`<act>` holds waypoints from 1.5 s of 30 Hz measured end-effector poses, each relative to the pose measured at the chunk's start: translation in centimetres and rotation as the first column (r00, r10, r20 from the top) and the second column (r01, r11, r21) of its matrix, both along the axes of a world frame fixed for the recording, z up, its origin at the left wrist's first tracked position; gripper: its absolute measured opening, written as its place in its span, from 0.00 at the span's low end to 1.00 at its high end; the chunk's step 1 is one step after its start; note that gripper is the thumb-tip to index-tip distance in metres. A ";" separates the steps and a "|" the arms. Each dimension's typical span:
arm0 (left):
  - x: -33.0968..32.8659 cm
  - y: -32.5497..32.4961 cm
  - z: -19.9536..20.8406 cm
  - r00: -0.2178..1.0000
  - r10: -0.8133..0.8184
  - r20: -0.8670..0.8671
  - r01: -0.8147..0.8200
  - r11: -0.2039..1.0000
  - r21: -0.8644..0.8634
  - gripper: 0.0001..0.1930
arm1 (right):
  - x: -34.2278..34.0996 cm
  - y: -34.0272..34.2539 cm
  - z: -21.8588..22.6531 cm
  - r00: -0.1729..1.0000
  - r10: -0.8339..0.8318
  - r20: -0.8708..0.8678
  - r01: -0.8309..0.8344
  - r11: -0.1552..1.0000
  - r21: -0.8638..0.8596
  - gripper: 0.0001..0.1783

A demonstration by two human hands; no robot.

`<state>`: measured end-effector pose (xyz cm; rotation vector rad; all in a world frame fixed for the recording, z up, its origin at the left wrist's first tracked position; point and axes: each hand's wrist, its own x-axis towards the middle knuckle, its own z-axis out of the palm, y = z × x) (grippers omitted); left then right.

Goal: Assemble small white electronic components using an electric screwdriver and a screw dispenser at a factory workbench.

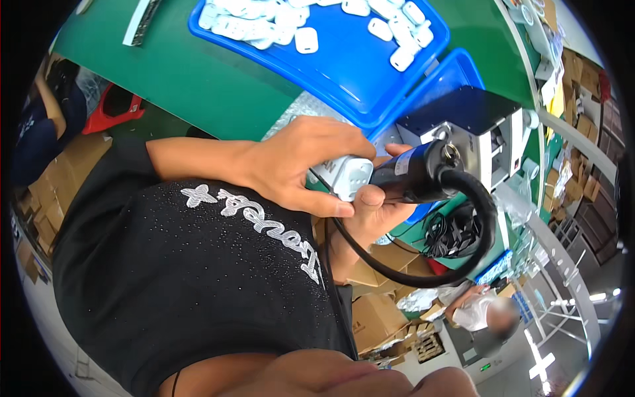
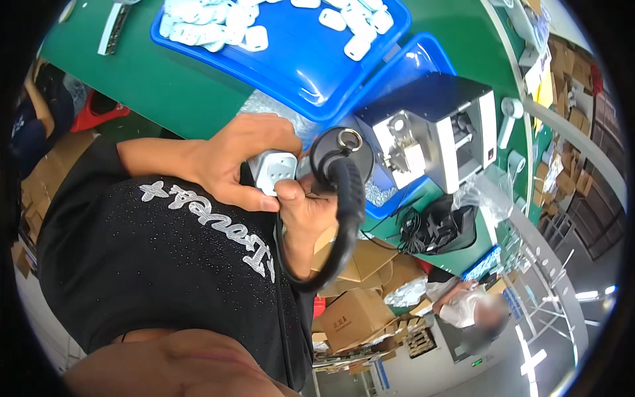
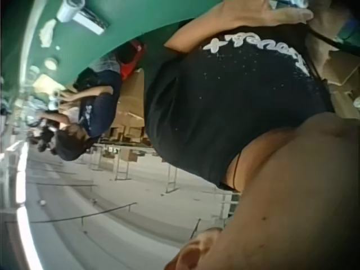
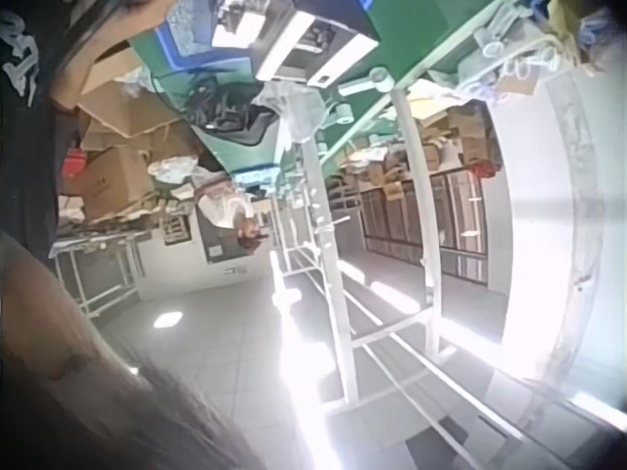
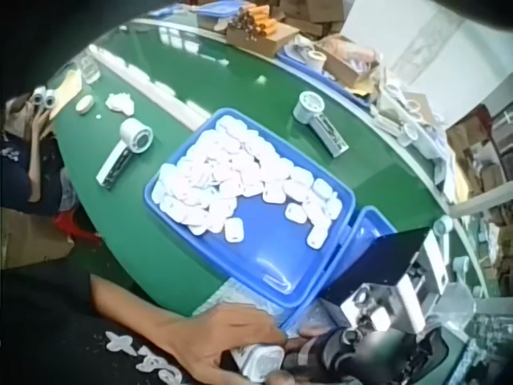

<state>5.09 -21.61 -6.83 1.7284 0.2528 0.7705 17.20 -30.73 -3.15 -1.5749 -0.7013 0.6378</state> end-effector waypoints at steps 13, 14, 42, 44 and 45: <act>1.6 -0.6 -2.5 0.992 0.046 0.120 -0.054 0.997 0.061 0.24 | 8.6 2.5 2.4 0.969 -0.235 0.068 0.183 0.881 0.435 0.48; 1.8 -0.5 -2.7 0.992 0.058 0.111 -0.066 0.995 0.070 0.24 | 7.8 2.4 2.1 0.982 -0.182 0.042 0.153 0.911 0.382 0.48; 1.0 -2.1 -4.8 0.964 0.135 0.230 -0.150 0.988 0.048 0.27 | 4.1 11.1 -2.3 0.624 0.507 0.595 -0.067 0.793 -0.605 0.27; 0.7 -2.1 -4.7 0.956 0.148 0.252 -0.172 0.982 0.076 0.28 | 5.2 9.9 -1.3 0.715 0.479 0.509 -0.294 0.867 -0.402 0.28; 0.4 -2.1 -4.5 0.963 0.129 0.236 -0.135 0.991 0.013 0.29 | 6.2 8.7 -1.4 0.858 0.452 0.247 -0.370 0.874 -0.315 0.28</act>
